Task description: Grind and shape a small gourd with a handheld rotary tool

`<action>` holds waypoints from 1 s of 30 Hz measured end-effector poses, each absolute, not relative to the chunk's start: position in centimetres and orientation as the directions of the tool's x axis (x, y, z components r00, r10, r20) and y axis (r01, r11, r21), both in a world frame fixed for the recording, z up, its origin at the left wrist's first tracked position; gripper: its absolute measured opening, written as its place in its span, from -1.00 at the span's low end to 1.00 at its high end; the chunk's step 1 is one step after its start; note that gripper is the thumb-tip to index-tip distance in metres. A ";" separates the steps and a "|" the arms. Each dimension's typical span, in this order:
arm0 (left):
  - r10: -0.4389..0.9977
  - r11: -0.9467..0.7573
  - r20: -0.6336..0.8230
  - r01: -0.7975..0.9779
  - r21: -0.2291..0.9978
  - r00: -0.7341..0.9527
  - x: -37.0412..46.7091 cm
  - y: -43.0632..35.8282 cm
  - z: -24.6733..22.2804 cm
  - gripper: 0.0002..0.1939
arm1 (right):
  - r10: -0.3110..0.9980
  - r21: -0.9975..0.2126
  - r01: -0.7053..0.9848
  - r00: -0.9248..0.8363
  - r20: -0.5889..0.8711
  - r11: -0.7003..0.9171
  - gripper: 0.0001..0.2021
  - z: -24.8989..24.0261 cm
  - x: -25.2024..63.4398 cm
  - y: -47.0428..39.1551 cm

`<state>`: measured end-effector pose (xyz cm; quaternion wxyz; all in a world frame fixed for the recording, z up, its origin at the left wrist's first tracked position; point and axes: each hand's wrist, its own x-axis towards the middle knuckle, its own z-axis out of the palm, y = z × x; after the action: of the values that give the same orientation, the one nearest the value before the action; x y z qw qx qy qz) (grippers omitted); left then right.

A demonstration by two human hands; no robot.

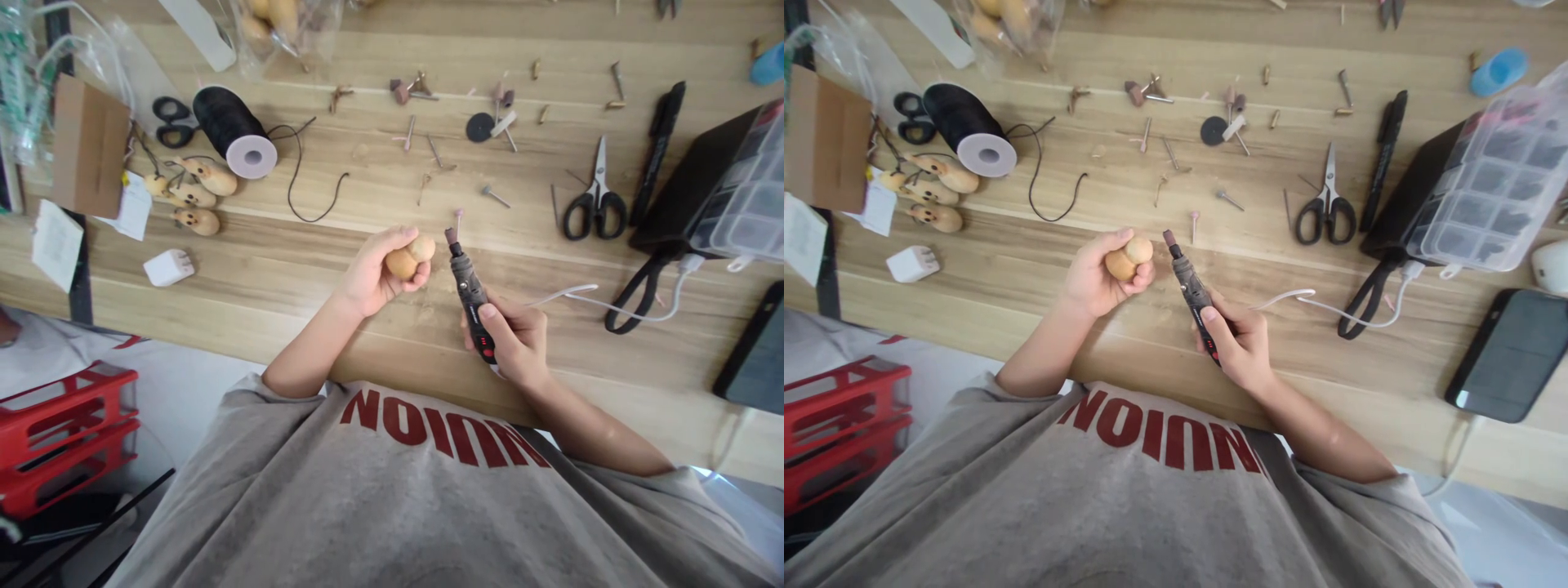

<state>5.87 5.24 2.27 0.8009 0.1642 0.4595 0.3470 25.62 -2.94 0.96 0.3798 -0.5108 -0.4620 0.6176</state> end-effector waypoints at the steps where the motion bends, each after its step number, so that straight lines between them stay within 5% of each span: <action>1: 0.684 0.726 -0.639 -0.414 0.549 0.352 5.9 5.3 2.3 -0.58 | 0.941 -0.957 0.001 -0.184 -0.285 -0.290 -0.64 1.0 25.6 -2.9; 10: 0.578 0.805 -0.654 -0.473 0.358 0.488 5.6 5.3 2.2 -0.55 | 0.941 -0.957 0.002 -0.181 -0.286 -0.291 -0.64 1.2 25.5 -2.9; 21: 0.606 0.778 -0.624 -0.532 0.334 0.494 5.6 5.2 2.6 -0.74 | 0.937 -0.952 0.021 -0.171 -0.305 -0.306 -0.64 1.0 25.6 -2.9; 30: 0.620 0.771 -0.584 -0.544 0.332 0.523 5.7 5.0 3.1 -0.58 | 0.934 -0.952 0.028 -0.191 -0.303 -0.303 -0.63 1.5 25.5 -2.7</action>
<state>5.74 5.00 3.08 0.8710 0.0538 0.3561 0.3340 25.53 -2.72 1.49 0.3665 -0.5196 -0.4626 0.6178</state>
